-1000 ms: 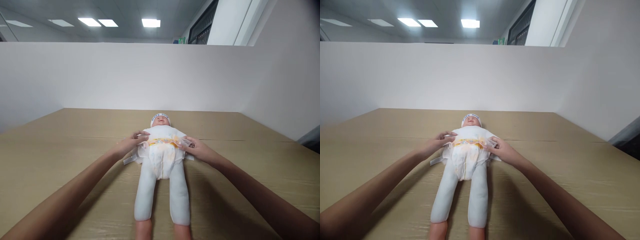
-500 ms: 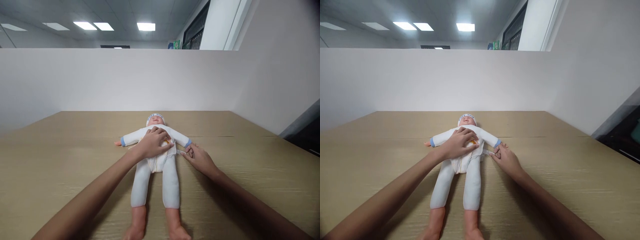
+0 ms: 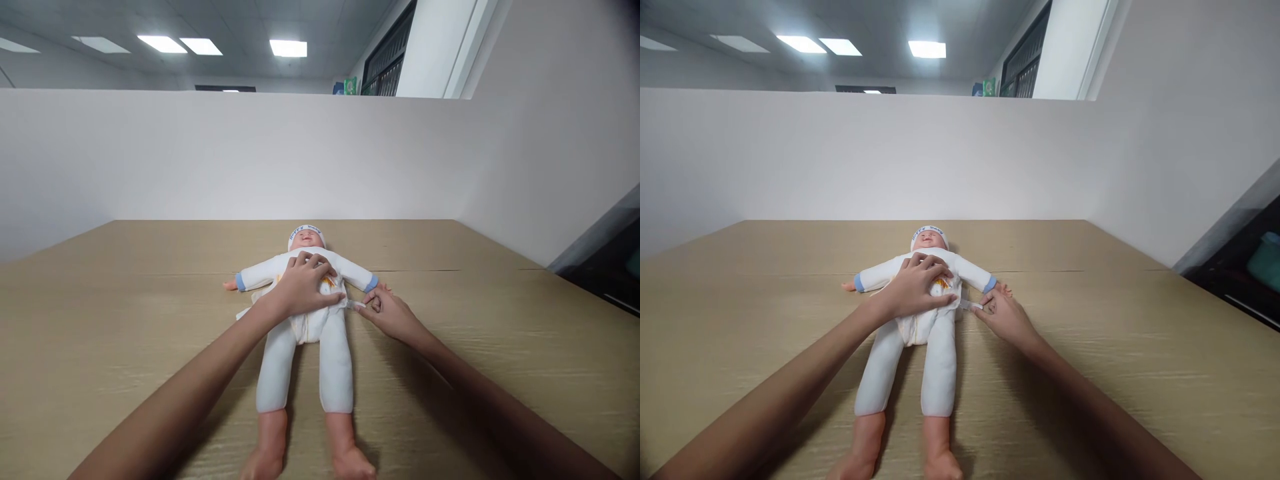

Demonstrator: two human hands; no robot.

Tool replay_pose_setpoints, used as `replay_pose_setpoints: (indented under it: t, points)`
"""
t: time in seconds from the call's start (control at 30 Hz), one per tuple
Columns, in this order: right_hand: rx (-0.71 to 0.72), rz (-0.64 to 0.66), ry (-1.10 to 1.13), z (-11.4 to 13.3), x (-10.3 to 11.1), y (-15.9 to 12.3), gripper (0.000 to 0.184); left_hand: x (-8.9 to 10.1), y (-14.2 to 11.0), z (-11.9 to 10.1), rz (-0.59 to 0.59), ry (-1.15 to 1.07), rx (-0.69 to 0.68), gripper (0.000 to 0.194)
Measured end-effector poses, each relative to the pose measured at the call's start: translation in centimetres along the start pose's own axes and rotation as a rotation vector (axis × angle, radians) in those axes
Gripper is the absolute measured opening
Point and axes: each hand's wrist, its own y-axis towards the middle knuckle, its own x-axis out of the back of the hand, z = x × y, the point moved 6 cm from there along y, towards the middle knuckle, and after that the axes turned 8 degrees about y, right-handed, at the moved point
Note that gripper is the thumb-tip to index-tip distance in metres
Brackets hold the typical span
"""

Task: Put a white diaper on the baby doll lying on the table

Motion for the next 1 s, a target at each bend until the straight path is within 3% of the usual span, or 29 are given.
replay_pose_setpoints:
  t: [0.2, 0.43, 0.6, 0.77, 0.83, 0.9, 1.0]
  points:
    - [-0.001, 0.123, 0.15, 1.1, 0.0, -0.4, 0.051, -0.2, -0.1, 0.1, 0.03, 0.019, 0.022, 0.051]
    - [0.003, 0.204, 0.36, 5.4, 2.8, 1.2, 0.052, 0.0, -0.2, -0.1, 0.036, -0.004, 0.036, 0.051]
    - [0.107, 0.241, 0.394, 10.9, 0.4, 3.8, 0.04, 0.1, -0.3, 0.0, 0.031, -0.034, 0.057, 0.056]
    - [0.13, 0.103, 0.387, 12.3, -2.4, 3.4, 0.033, 0.0, -0.3, 0.3, 0.045, -0.079, 0.08, 0.054]
    - [0.222, -0.007, 0.396, 12.3, -2.1, 1.7, 0.031, 0.0, -0.3, 0.6, 0.054, -0.121, 0.075, 0.055]
    - [0.407, -0.092, 0.355, 12.6, -1.3, -0.4, 0.028, 0.2, -0.2, 0.8, 0.072, -0.183, 0.063, 0.061]
    - [0.669, -0.011, 0.205, 12.7, -1.4, -3.1, 0.042, 0.9, -0.4, 1.5, 0.096, -0.384, 0.045, 0.071]
